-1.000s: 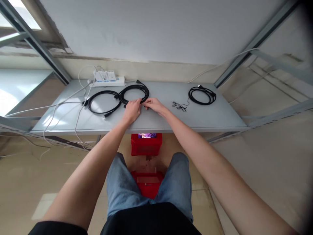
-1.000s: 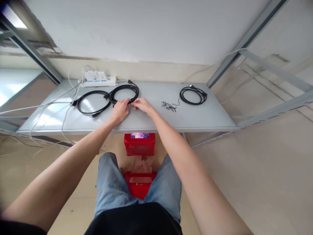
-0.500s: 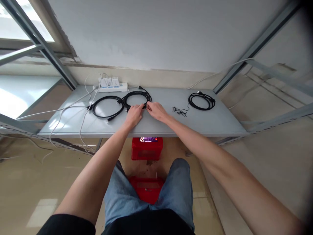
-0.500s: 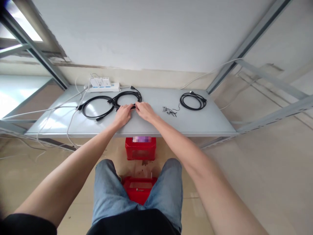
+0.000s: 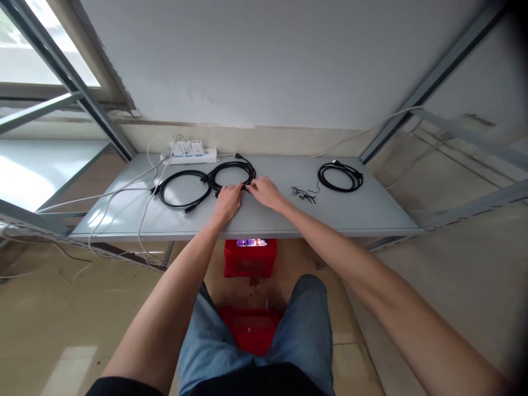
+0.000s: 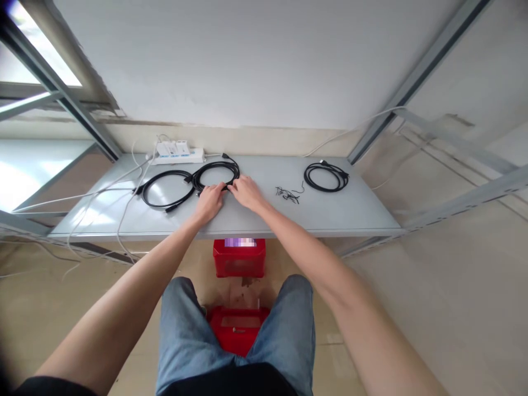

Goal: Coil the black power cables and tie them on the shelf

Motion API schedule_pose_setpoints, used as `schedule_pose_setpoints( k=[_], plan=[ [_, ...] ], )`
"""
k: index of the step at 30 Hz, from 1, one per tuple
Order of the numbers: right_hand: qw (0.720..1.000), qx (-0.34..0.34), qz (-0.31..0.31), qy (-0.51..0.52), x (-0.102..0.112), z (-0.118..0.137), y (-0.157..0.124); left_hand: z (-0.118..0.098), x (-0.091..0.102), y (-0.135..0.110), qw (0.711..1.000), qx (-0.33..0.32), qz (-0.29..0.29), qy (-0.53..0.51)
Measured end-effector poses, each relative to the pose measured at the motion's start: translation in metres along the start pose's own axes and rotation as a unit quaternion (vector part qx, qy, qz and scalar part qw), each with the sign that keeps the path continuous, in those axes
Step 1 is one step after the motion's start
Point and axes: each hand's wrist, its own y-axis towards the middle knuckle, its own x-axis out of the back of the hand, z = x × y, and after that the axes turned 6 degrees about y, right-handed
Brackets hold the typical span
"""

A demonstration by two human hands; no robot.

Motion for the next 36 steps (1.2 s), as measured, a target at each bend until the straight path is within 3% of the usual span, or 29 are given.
schedule_pose_setpoints(
  k=[3, 7, 23, 36],
  plan=[
    [0.967, -0.11, 0.007, 0.229, -0.013, -0.01, 0.0, 0.0, 0.0, 0.0, 1.0, 0.001, -0.002, -0.001],
    [0.921, -0.135, -0.014, 0.364, -0.026, -0.014, -0.003, -0.001, 0.001, -0.001, 1.0, 0.0, 0.001, -0.001],
    [0.915, -0.186, 0.003, 0.357, -0.013, -0.004, -0.005, -0.002, 0.003, -0.002, 1.0, -0.004, 0.003, 0.005],
    [0.904, -0.19, 0.015, 0.383, -0.024, -0.017, 0.001, 0.0, 0.0, -0.001, 1.0, -0.01, 0.008, -0.008]
  ],
)
